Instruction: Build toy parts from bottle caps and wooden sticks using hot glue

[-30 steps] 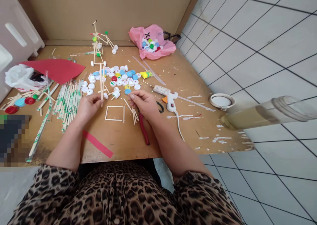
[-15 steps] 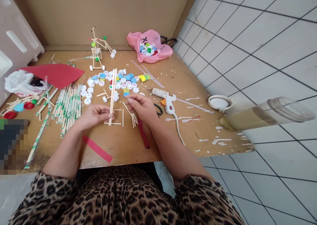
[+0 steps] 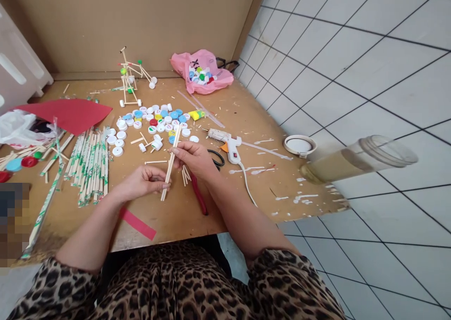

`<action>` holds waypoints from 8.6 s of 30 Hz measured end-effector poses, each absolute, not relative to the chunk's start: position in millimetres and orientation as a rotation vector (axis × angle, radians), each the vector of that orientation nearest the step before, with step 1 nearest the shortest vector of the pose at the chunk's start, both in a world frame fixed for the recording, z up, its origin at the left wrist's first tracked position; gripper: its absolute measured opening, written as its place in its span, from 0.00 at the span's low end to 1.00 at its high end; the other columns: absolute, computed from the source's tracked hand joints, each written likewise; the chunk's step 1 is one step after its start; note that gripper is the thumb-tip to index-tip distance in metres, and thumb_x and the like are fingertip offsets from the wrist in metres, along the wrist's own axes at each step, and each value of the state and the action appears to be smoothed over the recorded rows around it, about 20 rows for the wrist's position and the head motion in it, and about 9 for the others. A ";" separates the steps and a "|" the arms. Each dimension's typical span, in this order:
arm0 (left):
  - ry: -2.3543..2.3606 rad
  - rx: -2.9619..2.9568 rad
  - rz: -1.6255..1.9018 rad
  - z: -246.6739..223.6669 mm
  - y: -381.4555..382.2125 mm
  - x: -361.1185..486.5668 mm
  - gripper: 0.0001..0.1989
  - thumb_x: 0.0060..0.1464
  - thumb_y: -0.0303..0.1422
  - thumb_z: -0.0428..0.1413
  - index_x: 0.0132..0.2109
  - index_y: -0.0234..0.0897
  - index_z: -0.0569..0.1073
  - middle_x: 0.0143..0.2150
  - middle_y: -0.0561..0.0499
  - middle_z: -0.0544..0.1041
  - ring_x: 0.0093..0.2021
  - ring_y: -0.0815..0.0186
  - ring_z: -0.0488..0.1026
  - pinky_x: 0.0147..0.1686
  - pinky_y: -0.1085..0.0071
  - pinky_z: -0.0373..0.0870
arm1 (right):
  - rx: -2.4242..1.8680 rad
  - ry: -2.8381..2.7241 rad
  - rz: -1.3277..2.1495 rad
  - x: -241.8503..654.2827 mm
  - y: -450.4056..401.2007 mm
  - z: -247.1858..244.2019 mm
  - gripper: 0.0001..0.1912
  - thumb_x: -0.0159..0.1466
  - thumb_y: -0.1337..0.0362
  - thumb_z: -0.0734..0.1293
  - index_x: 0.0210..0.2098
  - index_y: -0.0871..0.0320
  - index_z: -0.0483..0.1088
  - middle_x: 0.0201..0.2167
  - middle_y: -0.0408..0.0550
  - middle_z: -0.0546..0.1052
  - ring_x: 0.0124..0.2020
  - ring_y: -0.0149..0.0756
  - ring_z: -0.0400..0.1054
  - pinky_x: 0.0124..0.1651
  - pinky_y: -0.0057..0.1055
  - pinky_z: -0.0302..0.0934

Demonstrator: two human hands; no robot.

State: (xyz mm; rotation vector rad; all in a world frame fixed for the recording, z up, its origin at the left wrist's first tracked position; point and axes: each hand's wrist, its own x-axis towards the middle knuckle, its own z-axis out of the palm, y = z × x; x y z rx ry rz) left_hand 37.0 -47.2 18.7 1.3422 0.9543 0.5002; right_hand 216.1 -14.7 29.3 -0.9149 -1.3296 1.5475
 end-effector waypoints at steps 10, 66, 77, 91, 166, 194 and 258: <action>1.035 1.236 0.767 15.8 -44.8 39.1 0.17 0.37 0.44 0.69 0.29 0.35 0.80 0.26 0.47 0.81 0.25 0.70 0.72 0.26 0.75 0.70 | -0.911 -1.470 1.580 210.3 -18.9 23.0 0.22 0.48 0.46 0.76 0.23 0.58 0.70 0.15 0.36 0.68 0.18 0.23 0.59 0.22 0.23 0.54; 2.099 1.644 0.879 16.1 -24.3 -13.5 0.04 0.44 0.36 0.59 0.25 0.43 0.78 0.26 0.48 0.80 0.28 0.59 0.72 0.29 0.68 0.63 | -1.029 -1.389 1.568 218.0 -14.4 32.1 0.21 0.46 0.49 0.77 0.22 0.57 0.68 0.18 0.37 0.70 0.18 0.22 0.59 0.21 0.22 0.53; 1.137 1.153 0.931 27.5 -46.0 45.7 0.18 0.33 0.44 0.69 0.29 0.37 0.78 0.23 0.51 0.78 0.17 0.75 0.62 0.17 0.77 0.58 | -0.992 -1.449 1.604 215.8 -15.9 29.5 0.21 0.46 0.48 0.77 0.24 0.57 0.69 0.17 0.35 0.68 0.18 0.22 0.57 0.22 0.23 0.52; 1.125 1.035 1.066 29.0 -44.6 45.4 0.19 0.31 0.42 0.72 0.26 0.36 0.74 0.15 0.58 0.71 0.14 0.77 0.62 0.15 0.79 0.58 | -0.911 -1.406 1.671 211.4 -21.6 26.8 0.18 0.49 0.52 0.76 0.32 0.57 0.72 0.20 0.35 0.71 0.21 0.23 0.62 0.24 0.23 0.57; 1.132 1.298 1.469 27.3 -47.3 37.7 0.11 0.39 0.39 0.70 0.29 0.39 0.81 0.23 0.51 0.80 0.20 0.70 0.73 0.21 0.74 0.72 | -0.865 -1.158 1.582 213.1 -16.3 34.4 0.13 0.42 0.59 0.78 0.21 0.57 0.73 0.17 0.37 0.72 0.17 0.23 0.60 0.21 0.24 0.57; 1.349 2.198 1.637 8.7 -41.0 35.5 0.05 0.54 0.37 0.61 0.37 0.42 0.79 0.33 0.50 0.83 0.36 0.61 0.78 0.41 0.63 0.71 | -0.917 -1.350 1.453 206.2 -19.1 27.6 0.13 0.44 0.55 0.77 0.23 0.56 0.75 0.15 0.36 0.69 0.18 0.24 0.58 0.23 0.26 0.58; 1.230 1.943 1.473 12.4 -39.2 31.0 0.05 0.52 0.33 0.60 0.33 0.44 0.83 0.28 0.51 0.81 0.31 0.62 0.73 0.38 0.66 0.68 | -0.875 -1.343 1.495 207.2 -15.4 21.4 0.15 0.46 0.53 0.76 0.28 0.56 0.77 0.19 0.36 0.71 0.21 0.24 0.60 0.25 0.26 0.60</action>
